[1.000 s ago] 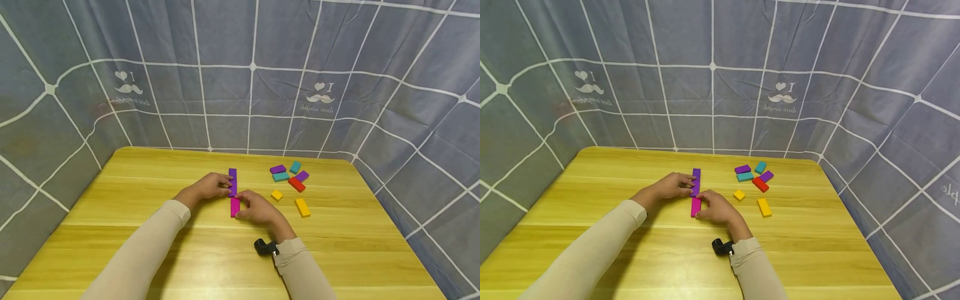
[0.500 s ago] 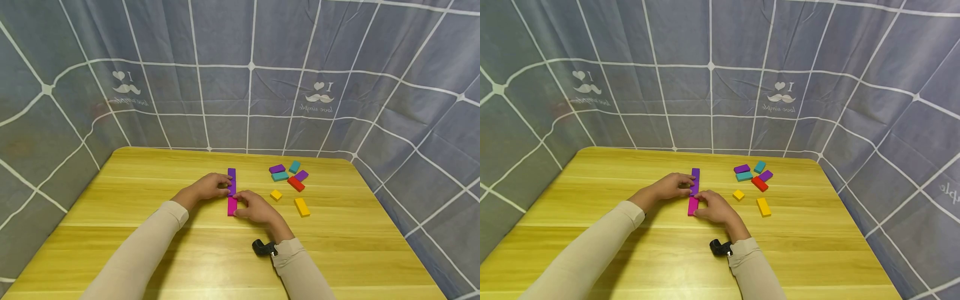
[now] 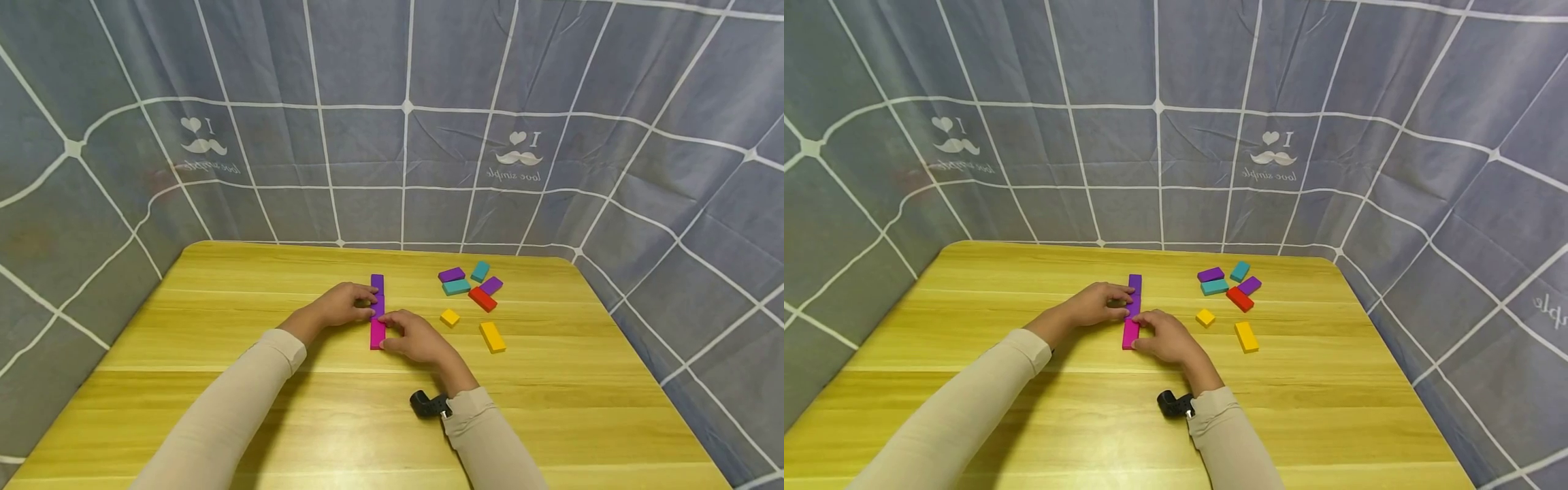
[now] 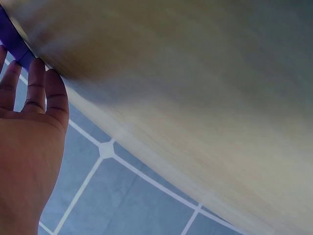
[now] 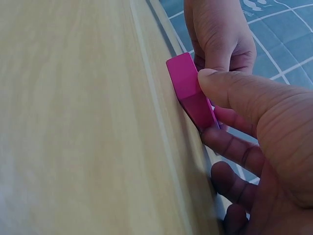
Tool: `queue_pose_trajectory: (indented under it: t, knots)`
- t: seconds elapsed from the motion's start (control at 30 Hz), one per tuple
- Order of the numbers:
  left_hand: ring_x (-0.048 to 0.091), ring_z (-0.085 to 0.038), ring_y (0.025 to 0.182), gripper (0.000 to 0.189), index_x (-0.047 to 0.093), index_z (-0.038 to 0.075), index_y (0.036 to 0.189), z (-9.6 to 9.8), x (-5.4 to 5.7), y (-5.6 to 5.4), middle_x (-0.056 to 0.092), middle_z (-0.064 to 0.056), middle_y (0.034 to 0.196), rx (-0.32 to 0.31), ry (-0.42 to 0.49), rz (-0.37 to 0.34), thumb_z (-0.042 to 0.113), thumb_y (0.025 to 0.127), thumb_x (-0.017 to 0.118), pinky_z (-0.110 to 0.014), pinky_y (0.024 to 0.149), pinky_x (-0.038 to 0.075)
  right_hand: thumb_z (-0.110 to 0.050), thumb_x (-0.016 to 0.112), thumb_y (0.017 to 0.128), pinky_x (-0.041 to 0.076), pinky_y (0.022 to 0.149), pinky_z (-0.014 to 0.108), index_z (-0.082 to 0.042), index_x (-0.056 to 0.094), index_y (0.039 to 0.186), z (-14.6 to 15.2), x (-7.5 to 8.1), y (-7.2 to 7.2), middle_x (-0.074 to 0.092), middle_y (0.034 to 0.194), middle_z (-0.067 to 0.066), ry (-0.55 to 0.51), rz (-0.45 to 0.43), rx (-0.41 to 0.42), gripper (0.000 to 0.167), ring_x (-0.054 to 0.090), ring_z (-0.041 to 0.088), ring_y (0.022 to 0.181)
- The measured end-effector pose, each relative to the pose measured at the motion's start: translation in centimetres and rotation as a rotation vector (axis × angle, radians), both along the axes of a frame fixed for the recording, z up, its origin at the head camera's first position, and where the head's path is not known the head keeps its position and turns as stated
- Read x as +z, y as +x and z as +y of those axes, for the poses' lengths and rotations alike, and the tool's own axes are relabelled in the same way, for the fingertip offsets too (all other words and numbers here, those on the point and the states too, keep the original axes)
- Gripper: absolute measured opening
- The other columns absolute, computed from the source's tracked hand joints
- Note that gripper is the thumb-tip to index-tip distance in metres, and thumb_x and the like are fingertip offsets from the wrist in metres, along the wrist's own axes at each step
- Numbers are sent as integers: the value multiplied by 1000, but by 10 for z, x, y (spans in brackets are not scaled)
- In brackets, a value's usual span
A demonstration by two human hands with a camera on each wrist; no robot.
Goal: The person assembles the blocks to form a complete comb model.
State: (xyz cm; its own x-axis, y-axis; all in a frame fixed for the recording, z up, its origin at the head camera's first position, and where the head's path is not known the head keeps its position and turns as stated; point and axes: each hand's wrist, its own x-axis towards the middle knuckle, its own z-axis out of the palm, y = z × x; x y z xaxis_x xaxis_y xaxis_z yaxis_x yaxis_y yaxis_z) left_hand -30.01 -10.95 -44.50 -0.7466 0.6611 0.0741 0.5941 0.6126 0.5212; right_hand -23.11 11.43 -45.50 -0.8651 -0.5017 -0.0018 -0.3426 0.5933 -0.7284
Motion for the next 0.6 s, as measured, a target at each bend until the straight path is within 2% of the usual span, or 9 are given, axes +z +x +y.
queue_pose_trajectory:
  t: [0.6]
  knots:
    - [54,-32,128,31,71,0,120,1,0,1,56,-13,140,12,11,-11,16,94,70,-44,108,40,-19,71,92,38,109,46,-9,62,132,-1,-1,0,61,131,7,6,12,-3,43,53,27,125]
